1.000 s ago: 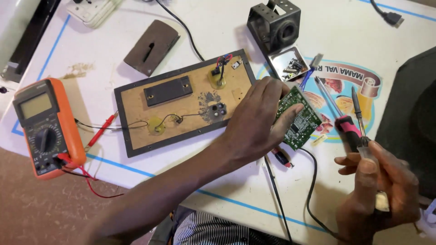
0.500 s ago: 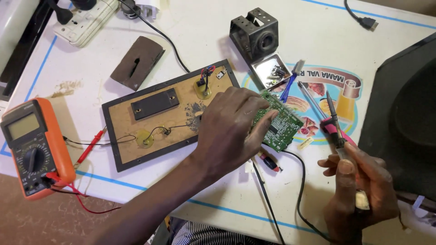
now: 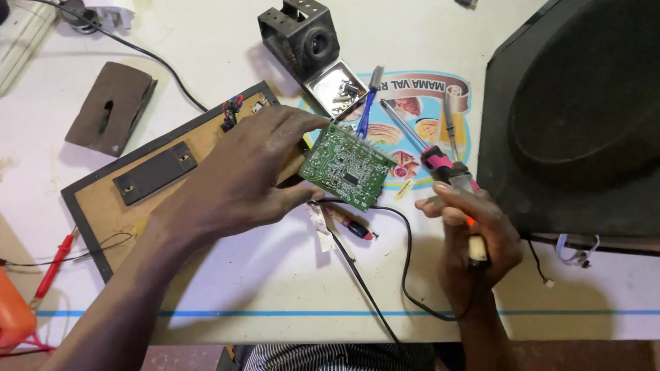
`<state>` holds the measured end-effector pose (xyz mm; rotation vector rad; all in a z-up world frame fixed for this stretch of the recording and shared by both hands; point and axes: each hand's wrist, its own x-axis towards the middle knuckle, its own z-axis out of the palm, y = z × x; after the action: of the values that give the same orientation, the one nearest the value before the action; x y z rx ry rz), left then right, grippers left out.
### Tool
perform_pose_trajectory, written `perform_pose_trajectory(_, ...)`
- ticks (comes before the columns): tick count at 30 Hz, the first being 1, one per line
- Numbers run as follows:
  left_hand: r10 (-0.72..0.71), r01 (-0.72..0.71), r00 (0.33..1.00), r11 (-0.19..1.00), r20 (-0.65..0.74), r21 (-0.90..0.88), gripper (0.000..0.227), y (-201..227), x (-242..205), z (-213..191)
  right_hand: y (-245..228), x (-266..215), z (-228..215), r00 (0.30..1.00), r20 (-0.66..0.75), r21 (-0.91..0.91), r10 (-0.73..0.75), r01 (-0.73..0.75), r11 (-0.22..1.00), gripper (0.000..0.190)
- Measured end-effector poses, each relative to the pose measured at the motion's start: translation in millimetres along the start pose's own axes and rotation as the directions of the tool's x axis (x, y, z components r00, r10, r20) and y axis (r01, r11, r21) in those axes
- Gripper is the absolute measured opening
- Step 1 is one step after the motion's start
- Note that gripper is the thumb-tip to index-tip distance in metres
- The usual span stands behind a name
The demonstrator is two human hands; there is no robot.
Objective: A person uses a soldering iron and a desoldering pump to repair a circuit board from an electronic device.
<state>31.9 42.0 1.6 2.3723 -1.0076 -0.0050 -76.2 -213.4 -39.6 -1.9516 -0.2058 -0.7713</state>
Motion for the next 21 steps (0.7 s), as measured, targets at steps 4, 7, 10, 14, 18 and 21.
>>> perform_pose_trajectory(4, -0.040, 0.045, 0.998, 0.992, 0.041, -0.118, 0.099, -9, 2, 17, 2, 20, 0, 0.972, 0.228, -0.012, -0.059, 0.064, 0.998, 0.039)
perform_pose_trajectory(7, 0.064, -0.064, 0.998, 0.998, -0.010, 0.020, 0.111, -8, -2, 19, 1, 37, 12, 0.903, 0.421, -0.011, -0.085, 0.099, 0.995, 0.083)
perform_pose_trajectory(10, -0.001, 0.001, 1.000, 1.000, 0.018, 0.008, 0.110, -10, -5, 21, 2, 46, 26, 0.808, 0.588, -0.095, -0.046, 0.126, 0.988, 0.094)
perform_pose_trajectory(14, -0.020, 0.016, 1.000, 0.988, 0.023, 0.152, 0.105, -16, -8, 22, 16, 46, 26, 0.853, 0.512, -0.088, -0.103, 0.172, 0.981, 0.086)
perform_pose_trajectory(18, 0.066, -0.057, 0.997, 0.971, -0.032, 0.230, 0.088, -23, -13, 22, 14, 45, 11, 0.929, 0.363, -0.199, -0.066, 0.146, 0.969, 0.078)
perform_pose_trajectory(21, 0.034, -0.028, 0.999, 0.966, -0.021, 0.256, 0.072, -22, -11, 20, 17, 41, 8, 0.940, 0.336, -0.207, -0.059, 0.135, 0.969, 0.077)
